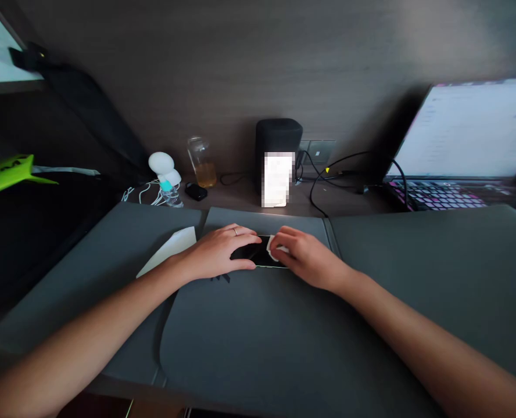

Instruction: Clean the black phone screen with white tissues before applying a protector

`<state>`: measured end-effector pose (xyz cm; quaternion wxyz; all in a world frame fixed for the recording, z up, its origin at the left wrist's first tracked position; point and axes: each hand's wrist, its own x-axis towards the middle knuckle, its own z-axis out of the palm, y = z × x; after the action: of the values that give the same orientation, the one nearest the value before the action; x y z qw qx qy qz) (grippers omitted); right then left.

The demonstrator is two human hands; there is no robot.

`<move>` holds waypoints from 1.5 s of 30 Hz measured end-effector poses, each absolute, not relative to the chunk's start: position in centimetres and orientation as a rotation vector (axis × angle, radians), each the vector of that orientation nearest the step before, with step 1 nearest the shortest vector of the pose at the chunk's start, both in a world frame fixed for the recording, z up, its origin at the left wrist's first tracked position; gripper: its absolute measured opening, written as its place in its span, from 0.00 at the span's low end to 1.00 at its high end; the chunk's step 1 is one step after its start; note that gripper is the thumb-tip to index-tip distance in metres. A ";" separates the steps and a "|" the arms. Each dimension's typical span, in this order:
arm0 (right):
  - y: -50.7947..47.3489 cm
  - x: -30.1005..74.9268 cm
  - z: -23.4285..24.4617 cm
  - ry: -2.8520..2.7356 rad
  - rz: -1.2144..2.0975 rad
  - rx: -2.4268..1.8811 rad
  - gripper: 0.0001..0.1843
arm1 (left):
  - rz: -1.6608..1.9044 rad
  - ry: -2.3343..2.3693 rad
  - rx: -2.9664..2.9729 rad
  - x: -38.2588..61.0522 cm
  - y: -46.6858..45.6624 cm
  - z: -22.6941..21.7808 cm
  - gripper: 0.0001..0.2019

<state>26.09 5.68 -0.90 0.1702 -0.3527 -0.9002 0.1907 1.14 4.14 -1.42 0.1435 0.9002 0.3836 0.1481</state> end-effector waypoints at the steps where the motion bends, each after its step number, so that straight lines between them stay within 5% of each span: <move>1: 6.1 26.4 -0.9 -2.536 0.545 -1.029 0.09 | 0.425 1.108 2.596 1.1 4.1 -1.4 0.22; 45: 5.3 26.9 0.0 -2.639 0.755 -0.886 0.09 | 0.414 1.137 2.585 1.3 4.1 -1.1 0.25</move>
<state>26.91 5.33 -0.04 0.1284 -0.3047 -0.9074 0.2596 1.31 4.07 -1.14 0.1431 0.8964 0.3942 0.1435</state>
